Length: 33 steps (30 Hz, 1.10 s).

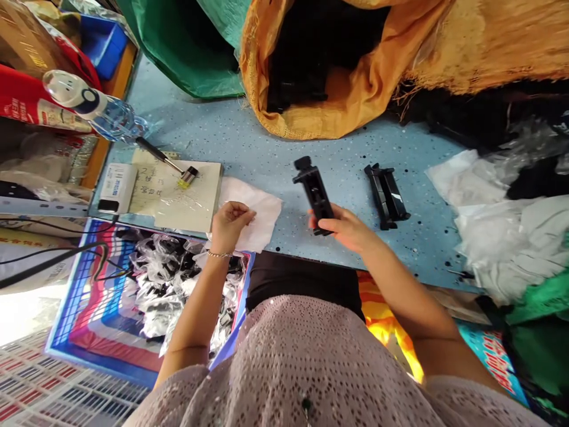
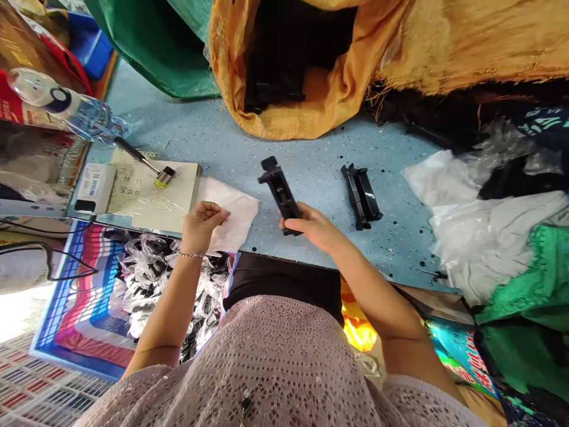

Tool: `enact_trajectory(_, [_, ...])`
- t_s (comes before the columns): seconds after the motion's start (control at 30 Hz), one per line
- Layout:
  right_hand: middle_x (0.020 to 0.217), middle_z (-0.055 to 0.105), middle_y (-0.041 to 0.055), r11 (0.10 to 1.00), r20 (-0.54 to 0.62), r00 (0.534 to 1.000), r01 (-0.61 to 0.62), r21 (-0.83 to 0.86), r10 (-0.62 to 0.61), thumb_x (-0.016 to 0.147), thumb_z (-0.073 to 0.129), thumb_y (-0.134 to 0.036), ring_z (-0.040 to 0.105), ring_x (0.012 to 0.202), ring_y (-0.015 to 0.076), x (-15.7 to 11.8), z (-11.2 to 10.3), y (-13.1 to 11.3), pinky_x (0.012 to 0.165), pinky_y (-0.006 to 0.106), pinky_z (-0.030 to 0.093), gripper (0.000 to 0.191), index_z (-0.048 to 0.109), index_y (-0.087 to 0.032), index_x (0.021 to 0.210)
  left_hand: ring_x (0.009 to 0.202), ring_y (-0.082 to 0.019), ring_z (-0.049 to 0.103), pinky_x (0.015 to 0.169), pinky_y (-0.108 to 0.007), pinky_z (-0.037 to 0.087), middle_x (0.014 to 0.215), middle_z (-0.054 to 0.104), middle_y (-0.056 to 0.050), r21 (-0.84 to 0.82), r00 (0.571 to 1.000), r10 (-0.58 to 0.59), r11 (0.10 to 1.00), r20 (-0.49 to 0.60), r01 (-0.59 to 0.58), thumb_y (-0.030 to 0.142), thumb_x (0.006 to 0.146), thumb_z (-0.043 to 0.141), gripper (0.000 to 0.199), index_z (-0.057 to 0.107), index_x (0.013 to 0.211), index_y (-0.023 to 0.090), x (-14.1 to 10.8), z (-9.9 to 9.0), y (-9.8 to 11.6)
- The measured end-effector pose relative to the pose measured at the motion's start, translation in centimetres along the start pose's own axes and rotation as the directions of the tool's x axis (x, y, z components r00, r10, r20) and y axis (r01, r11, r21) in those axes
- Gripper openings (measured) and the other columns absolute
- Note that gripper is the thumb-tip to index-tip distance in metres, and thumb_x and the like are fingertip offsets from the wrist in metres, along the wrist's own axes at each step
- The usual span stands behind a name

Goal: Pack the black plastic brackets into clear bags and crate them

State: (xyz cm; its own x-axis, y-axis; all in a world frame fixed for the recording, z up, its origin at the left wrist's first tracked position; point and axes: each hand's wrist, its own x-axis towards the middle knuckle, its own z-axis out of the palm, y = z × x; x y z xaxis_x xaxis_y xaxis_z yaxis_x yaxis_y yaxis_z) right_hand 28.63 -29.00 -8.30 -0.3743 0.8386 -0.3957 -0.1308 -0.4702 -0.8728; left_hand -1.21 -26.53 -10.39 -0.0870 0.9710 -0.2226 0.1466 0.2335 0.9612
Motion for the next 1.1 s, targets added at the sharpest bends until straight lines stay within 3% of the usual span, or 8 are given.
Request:
enact_trajectory(0.2, [0.092,0.072,0.0022,0.949,0.134,0.988,-0.11,0.294,0.073,0.069,0.085,-0.041,0.064,0.081,0.0181,4.7,7.2,1.8,0.074,0.031,0.054,0.04,0.073,-0.022,0.102,0.089,-0.019,0.072,0.082,-0.036,0.06,0.092,0.074,-0.006,0.232,0.962,0.254,0.934,0.103,-0.271,0.019,0.083,0.063,0.001,0.063,0.083,0.02,-2.0,0.2,1.6])
enact_trajectory(0.33, [0.11,0.074,0.0033,0.993,-0.082,0.989,0.121,0.009,-0.12,0.081,0.079,-0.041,0.065,0.103,0.0222,3.2,5.4,1.8,0.092,0.035,0.052,0.041,0.071,-0.024,0.118,0.121,-0.026,0.067,0.11,-0.047,0.053,0.123,0.074,-0.012,0.603,0.904,0.359,0.676,0.231,-0.423,0.009,0.088,0.048,0.039,0.075,0.114,0.019,-2.2,-1.9,2.0])
enact_trajectory(0.47, [0.129,0.071,0.0059,0.9,0.106,0.986,0.161,-0.404,-0.128,0.085,0.076,-0.034,0.063,0.12,0.0299,-0.5,3.5,1.4,0.108,0.048,0.047,0.048,0.067,-0.028,0.132,0.127,-0.024,0.066,0.109,-0.042,0.057,0.143,0.064,-0.013,0.575,0.892,0.369,0.683,0.261,-0.451,0.008,0.089,0.05,0.055,0.062,0.141,0.02,-2.0,-2.5,1.9])
enact_trajectory(0.6, [0.138,0.066,0.0129,0.792,-0.089,0.986,0.056,-0.608,-0.138,0.078,0.081,-0.03,0.06,0.128,0.0377,-1.0,4.2,2.4,0.111,0.057,0.043,0.07,0.058,-0.028,0.144,0.135,-0.025,0.06,0.114,-0.043,0.055,0.152,0.056,-0.013,0.532,0.775,0.508,0.566,0.376,-0.63,0.001,0.09,0.047,0.071,0.044,0.157,0.024,-3.8,-0.7,1.5])
enact_trajectory(0.73, [0.11,0.07,0.0063,0.984,-0.068,0.997,-0.039,-0.173,0.028,0.073,0.086,-0.034,0.069,0.096,0.0259,0.6,5.6,3.6,0.085,0.043,0.058,0.088,0.045,-0.031,0.151,0.142,-0.024,0.055,0.115,-0.043,0.055,0.158,0.051,-0.011,0.369,0.583,0.571,0.454,0.578,-0.811,-0.002,0.092,0.043,0.081,0.025,0.164,0.03,-5.9,1.4,0.4])
enact_trajectory(0.87, [0.094,0.065,-0.0021,0.896,0.181,0.979,-0.165,0.412,0.097,0.07,0.087,-0.027,0.061,0.076,0.013,0.7,6.7,4.1,0.066,0.026,0.055,0.057,0.063,-0.031,0.122,0.142,-0.022,0.054,0.118,-0.042,0.052,0.155,0.054,-0.01,0.367,0.647,0.632,0.532,0.427,-0.763,0.0,0.095,0.043,0.074,0.032,0.162,0.03,-5.5,1.8,-0.8])
enact_trajectory(0.97, [0.093,0.063,-0.0032,0.872,0.155,0.986,-0.127,0.473,0.059,0.069,0.086,-0.019,0.053,0.068,0.0092,0.1,6.8,4.4,0.058,0.022,0.05,0.049,0.064,-0.029,0.113,0.143,-0.023,0.054,0.118,-0.041,0.051,0.155,0.053,-0.013,0.389,0.638,0.676,0.511,0.369,-0.766,0.0,0.096,0.042,0.073,0.033,0.162,0.029,-5.0,1.9,-1.2])
enact_trajectory(1.1, [0.106,0.067,0.001,0.987,-0.061,0.998,0.026,0.155,-0.017,0.074,0.078,-0.018,0.061,0.075,0.0145,-0.6,6.5,4.6,0.068,0.029,0.057,0.082,0.043,-0.031,0.147,0.132,-0.022,0.063,0.106,-0.037,0.059,0.149,0.059,-0.013,0.241,0.465,0.681,0.403,0.565,-0.883,0.001,0.096,0.044,0.075,0.027,0.164,0.03,-6.0,3.3,-0.8])
